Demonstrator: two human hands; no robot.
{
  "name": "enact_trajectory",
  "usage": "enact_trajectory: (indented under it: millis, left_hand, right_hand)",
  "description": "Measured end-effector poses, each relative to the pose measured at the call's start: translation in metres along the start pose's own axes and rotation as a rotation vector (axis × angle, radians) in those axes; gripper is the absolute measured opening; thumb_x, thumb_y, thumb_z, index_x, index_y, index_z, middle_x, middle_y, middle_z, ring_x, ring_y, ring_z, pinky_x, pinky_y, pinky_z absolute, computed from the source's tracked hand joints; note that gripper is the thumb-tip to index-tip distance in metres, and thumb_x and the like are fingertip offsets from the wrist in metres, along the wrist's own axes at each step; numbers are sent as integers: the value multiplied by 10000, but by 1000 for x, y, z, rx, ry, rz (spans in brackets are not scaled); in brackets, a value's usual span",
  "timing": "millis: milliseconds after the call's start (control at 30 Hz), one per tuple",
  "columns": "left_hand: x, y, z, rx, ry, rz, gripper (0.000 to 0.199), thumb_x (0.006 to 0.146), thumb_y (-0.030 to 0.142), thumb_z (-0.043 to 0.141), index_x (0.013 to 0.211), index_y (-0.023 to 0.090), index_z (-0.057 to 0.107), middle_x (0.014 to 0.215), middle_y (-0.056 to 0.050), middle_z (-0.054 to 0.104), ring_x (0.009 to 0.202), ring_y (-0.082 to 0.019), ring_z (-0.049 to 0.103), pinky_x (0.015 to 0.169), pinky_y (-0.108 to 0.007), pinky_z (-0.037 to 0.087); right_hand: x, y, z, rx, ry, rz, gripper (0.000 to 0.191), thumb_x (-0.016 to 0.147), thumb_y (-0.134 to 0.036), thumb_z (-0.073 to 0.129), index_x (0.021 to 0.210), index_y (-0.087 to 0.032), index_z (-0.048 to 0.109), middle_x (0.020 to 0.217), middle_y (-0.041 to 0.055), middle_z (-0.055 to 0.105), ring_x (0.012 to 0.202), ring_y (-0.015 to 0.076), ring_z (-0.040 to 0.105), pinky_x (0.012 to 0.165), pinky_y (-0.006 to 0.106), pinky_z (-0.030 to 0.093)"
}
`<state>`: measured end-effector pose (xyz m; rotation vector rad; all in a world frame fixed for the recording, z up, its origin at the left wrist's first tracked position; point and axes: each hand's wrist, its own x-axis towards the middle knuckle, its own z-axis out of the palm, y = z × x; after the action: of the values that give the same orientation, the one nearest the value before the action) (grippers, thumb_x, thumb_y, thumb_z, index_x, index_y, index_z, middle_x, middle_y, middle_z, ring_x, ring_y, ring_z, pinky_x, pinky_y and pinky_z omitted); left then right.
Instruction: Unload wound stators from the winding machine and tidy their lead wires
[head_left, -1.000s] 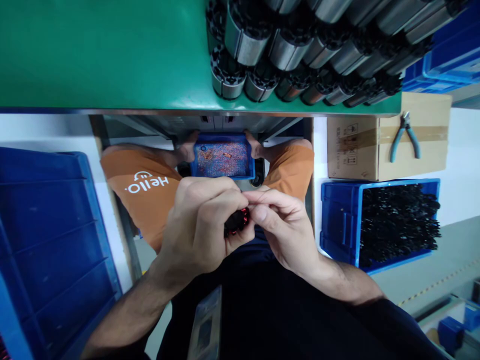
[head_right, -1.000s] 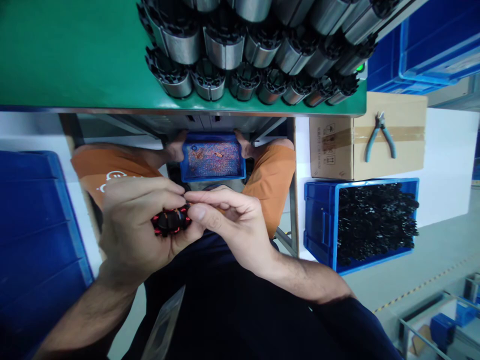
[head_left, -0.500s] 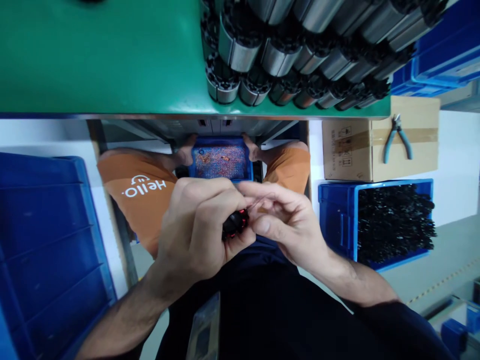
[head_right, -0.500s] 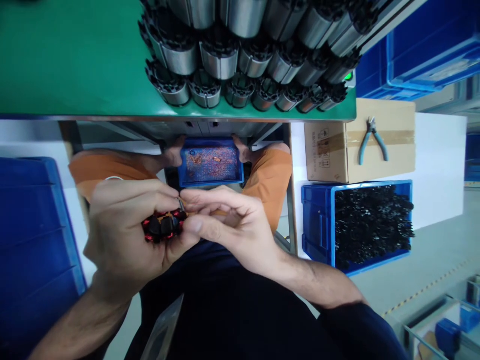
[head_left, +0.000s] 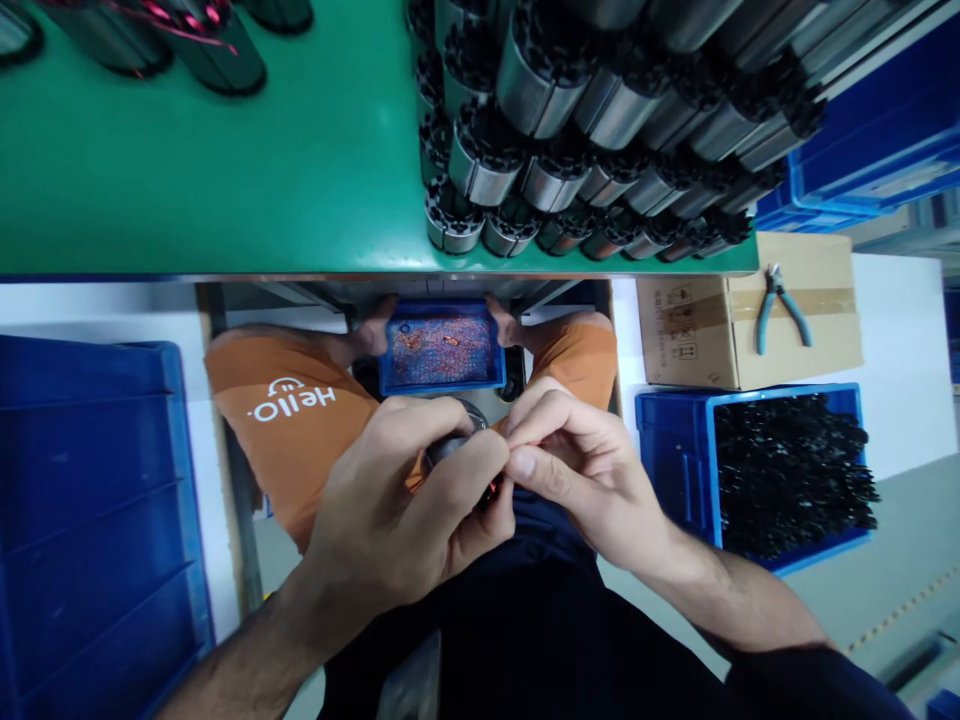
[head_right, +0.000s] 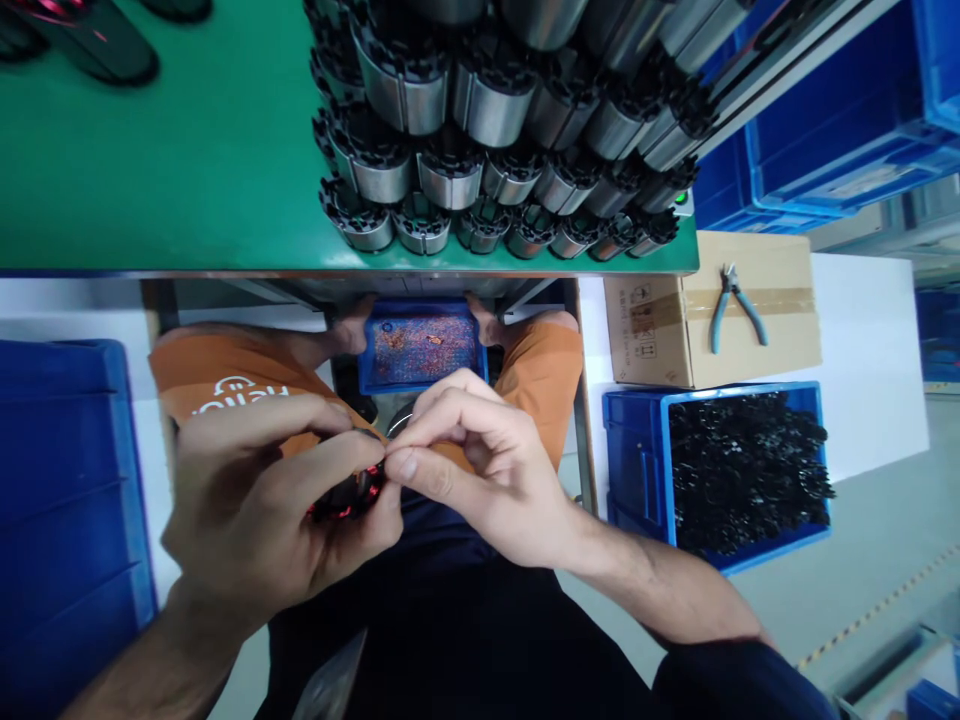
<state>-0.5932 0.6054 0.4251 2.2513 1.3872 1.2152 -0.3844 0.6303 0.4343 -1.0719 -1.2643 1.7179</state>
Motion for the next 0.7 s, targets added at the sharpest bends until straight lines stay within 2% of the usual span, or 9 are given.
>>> enact_trajectory:
  millis: [67,133,233,300,400,500,533,600,700]
  left_hand:
    - [-1,0,-2,-137,-50,-134,190,992,304,767,1174,276,721,1099,-71,667,965,-182,711,801,-298,649]
    - [-2,-4,0,-434,-229,-363,186,1078,410,657,1201,289,725,1029,-63,705,888,-184,741,744,-309,650]
    - [-6,-17,7,-993,-596,-629,604,1190,625,242,1194,260,724,734,-27,710,529,-164,672,503,-287,547]
    - [-12,-22,10,-1035,-546,-641,730,1172,708,143,1194,252,713,649,-8,685,427,-152,611,427,-270,480]
    - [-23,-15,7,-432,-145,-441,488,1055,723,664,1241,274,703,898,-24,789,683,-172,763,584,-291,621]
    - [-29,2,2,78,-6,-107,512,845,480,987,1241,272,739,1119,-29,829,919,-211,831,797,-345,713]
    - [-28,6,1,103,-9,-44,488,844,410,988,1243,269,745,1138,-26,841,940,-214,841,824,-348,722]
    - [-22,7,1,-67,-62,-109,400,916,323,906,1271,265,731,1155,-25,856,972,-216,852,841,-345,729]
    - [-10,-2,1,-676,-414,-382,204,1134,273,548,1227,268,730,1077,11,852,917,-180,854,777,-304,713]
  right_hand:
    - [5,-14,-13,-226,-70,-98,98,955,-243,894,1040,-278,861,1168,64,722,1052,193,724,977,359,658]
    - [11,-28,-25,-438,-178,-219,160,922,-245,920,1062,-297,865,1337,79,724,1166,239,731,1073,413,650]
    - [15,-45,-36,-578,-357,-260,181,920,-188,894,1058,-288,834,1498,74,729,1257,279,761,1114,427,651]
    - [13,-49,-37,-510,-368,-113,117,983,-154,814,1041,-245,768,1453,98,773,1260,267,791,1061,401,679]
    - [6,-44,-34,-270,-289,198,111,1089,-233,721,994,-208,669,1298,124,830,1275,234,801,1019,360,689]
    - [2,-37,-32,-121,-321,317,188,1127,-319,688,984,-201,656,1304,135,822,1297,227,786,1061,391,676]
    - [2,-36,-33,-158,-337,279,159,1119,-312,698,1005,-204,674,1352,141,805,1303,231,778,1078,412,672]
    - [6,-38,-35,-370,-358,69,39,1078,-265,742,1066,-229,732,1452,134,762,1330,247,754,1132,461,653]
    - [20,-47,-42,-644,-461,-253,152,975,-208,844,1048,-341,824,1367,17,808,1304,240,758,1231,450,593]
